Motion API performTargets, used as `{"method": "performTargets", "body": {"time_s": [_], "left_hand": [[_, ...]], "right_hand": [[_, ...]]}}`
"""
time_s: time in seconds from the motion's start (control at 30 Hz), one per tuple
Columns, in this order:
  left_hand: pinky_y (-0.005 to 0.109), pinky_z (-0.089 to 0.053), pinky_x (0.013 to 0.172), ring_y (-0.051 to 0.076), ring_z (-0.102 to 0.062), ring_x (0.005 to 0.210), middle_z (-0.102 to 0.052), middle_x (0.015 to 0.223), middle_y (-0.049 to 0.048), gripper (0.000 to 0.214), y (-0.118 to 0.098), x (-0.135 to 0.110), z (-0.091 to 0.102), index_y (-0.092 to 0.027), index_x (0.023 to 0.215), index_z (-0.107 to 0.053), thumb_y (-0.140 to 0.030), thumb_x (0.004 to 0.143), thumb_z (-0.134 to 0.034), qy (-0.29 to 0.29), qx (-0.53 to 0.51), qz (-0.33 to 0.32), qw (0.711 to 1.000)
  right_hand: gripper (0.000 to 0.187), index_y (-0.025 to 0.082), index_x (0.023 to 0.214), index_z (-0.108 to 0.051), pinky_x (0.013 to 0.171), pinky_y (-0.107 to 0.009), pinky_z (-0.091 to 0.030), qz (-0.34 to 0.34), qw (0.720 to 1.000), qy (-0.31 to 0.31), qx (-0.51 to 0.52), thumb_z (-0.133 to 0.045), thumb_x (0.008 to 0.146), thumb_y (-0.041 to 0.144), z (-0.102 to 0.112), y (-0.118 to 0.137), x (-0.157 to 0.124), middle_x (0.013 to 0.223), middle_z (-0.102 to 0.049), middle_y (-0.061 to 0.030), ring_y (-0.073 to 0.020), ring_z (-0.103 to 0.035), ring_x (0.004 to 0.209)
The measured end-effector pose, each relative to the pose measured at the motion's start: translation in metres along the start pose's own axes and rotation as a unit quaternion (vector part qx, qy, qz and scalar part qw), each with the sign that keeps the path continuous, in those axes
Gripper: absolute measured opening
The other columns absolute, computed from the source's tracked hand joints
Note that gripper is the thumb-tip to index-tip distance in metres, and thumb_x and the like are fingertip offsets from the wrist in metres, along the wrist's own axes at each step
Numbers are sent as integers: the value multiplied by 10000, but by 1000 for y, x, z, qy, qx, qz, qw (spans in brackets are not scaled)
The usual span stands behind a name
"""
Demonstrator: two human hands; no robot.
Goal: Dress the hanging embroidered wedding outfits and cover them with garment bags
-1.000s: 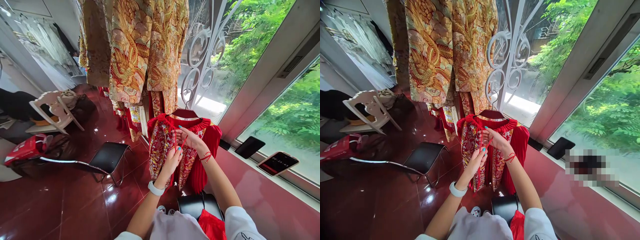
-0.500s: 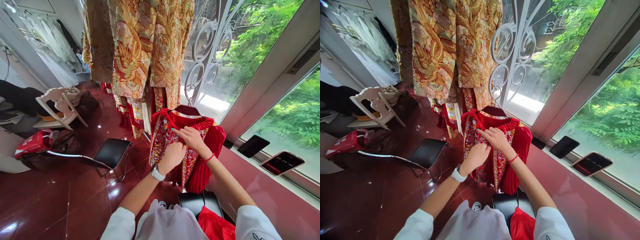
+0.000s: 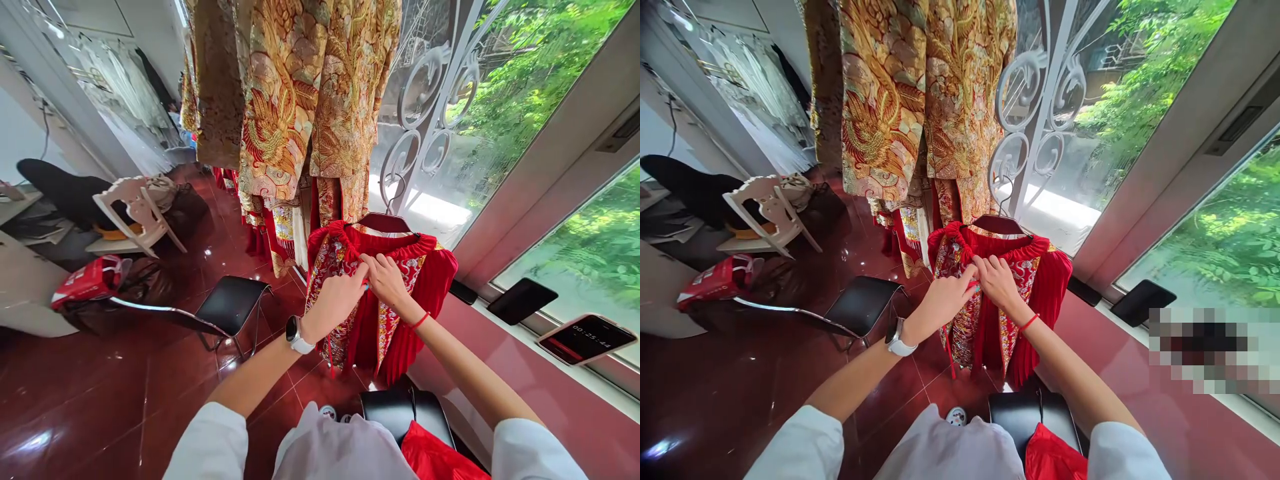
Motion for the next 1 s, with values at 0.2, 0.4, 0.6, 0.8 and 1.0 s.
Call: {"method": "performTargets", "body": {"time_s": [0.2,0.4,0.6,0.8,1.0], "left_hand": [[314,-488,702,261,-720,774,-734,846,103,299,12,6,-4,-209,1194,-631,-285,1044,-384,-8,-53,-35,998],[296,-484,755,196,-652,778,-710,848,46,262,38,20,-14,-167,873,-666,-277,995,-461,-55,-385,-25,921],[384,-495,932,230,-636,964,-707,994,72,207,31,24,-19,-167,888,-683,-267,957,-515,-48,-387,-89,917],[421,-409,1112,218,-575,1208,-671,1262,90,367,5,48,18,-195,1176,-667,-131,962,-376,-132,-338,-172,916],[382,-446,1081,197,-639,1136,-749,1126,59,402,-4,89,6,-190,1069,-745,-141,948,-364,39,-419,-131,898]], "right_hand": [[446,93,1401,-510,764,-392,-352,7,998,60,10,-470,961,153,1,-1,-4,961,-647,-126,-281,-466,886],[482,108,1415,-509,781,-388,-418,34,989,67,131,-392,947,85,8,-10,-10,965,-645,-121,-268,-471,873],[310,203,953,-710,690,-324,-434,-48,920,35,388,-406,1005,170,14,-41,-10,826,-670,-64,-200,-510,764],[232,212,880,-729,707,-309,-462,45,931,33,361,-528,988,253,37,-41,2,831,-699,-59,-192,-583,810],[326,224,999,-716,674,-303,-422,91,989,16,113,-397,1037,173,41,-38,-7,973,-738,-83,-168,-586,797]]}}
Point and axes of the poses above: each hand's wrist, its own x-axis towards the middle knuckle, its own z-axis out of the back of the hand, y = z × x, the point moved 8 cm from there along x, towards the middle knuckle
